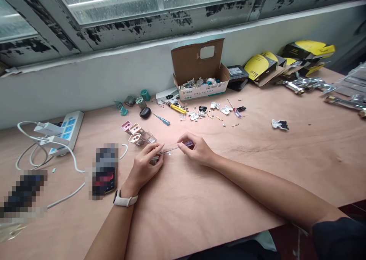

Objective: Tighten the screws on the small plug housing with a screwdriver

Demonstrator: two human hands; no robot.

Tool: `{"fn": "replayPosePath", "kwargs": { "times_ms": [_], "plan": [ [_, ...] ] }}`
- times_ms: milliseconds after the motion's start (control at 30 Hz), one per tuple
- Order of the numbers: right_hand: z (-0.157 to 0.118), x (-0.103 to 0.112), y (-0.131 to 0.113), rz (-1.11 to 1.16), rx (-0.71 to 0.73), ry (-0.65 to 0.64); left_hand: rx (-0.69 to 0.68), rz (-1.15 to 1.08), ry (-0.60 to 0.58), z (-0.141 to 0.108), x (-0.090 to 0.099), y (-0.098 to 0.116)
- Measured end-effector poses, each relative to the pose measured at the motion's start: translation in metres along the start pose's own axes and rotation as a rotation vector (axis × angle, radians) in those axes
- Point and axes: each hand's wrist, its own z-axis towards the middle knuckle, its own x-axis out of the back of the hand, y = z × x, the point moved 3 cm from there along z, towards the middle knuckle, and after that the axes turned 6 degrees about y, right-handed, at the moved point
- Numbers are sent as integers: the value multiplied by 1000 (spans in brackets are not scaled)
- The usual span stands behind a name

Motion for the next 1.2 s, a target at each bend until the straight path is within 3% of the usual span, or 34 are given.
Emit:
{"fn": "replayPosePath", "kwargs": {
  "times_ms": [1200],
  "plan": [
    [0,1,-3,-49,31,45,34,-27,-10,1,0,2]
  ]
}}
